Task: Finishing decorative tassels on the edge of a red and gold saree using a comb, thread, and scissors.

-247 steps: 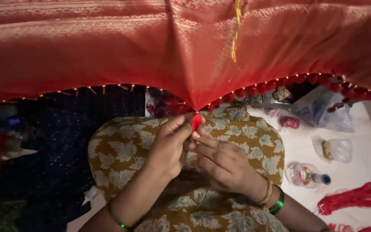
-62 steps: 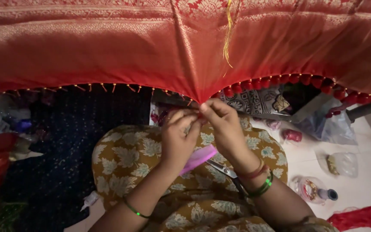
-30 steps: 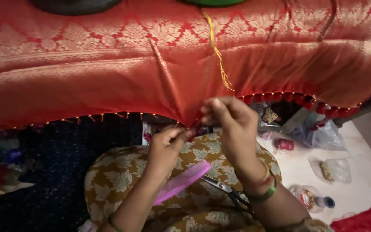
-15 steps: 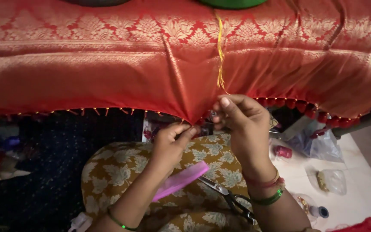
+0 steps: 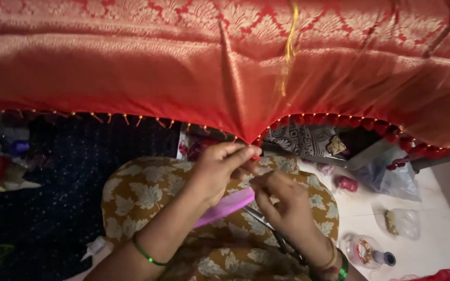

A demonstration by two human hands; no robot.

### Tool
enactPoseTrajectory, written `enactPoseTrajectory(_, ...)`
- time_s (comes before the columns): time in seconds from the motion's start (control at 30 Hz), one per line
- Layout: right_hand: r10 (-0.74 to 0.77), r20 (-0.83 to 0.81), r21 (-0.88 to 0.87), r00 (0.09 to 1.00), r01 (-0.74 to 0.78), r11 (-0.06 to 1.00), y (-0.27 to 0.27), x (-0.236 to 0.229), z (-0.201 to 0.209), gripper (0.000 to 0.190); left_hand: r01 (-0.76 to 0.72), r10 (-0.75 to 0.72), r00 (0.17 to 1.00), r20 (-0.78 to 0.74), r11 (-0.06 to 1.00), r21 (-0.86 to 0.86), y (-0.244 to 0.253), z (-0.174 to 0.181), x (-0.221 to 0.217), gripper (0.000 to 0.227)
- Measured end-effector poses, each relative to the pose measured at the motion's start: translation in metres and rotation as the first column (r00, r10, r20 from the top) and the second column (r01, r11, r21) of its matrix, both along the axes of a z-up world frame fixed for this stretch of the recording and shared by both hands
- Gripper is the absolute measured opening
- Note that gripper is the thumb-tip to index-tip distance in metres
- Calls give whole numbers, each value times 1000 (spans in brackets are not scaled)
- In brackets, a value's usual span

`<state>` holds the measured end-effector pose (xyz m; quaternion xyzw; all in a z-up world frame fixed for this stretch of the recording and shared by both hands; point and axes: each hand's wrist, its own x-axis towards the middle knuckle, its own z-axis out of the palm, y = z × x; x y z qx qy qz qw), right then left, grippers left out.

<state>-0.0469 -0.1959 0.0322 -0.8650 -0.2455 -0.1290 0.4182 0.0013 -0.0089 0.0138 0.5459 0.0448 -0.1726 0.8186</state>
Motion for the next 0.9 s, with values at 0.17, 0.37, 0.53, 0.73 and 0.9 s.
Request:
enactPoseTrajectory(0.17, 423, -211, 540, 881, -255, 802, -55, 2, -21, 12, -19, -5, 997, -81, 958, -287, 11, -13, 9, 23)
enactPoseTrajectory(0.37, 658, 201, 940, 725, -333, 80, -156, 26, -15, 20, -86, 46, 993, -109, 912, -401, 20, -7, 14, 20)
enactPoseTrajectory(0.53, 619, 210, 977, 757, -177, -115, -176, 21, 2, 24, -107, 69, 992, -104, 897, -429, 24, -5, 11, 18)
enactPoseTrajectory(0.73, 495, 99, 886, 863, -303, 351, -68, 22, 29, 18, -56, 45, 998, -47, 963, -265, 15, 5, 1, 18)
enactPoseTrajectory(0.9, 369, 54, 1, 928, -370, 929, 24, 17, 61, 41, 4, -13, 999, -45, 984, -180, 10, -2, -4, 18)
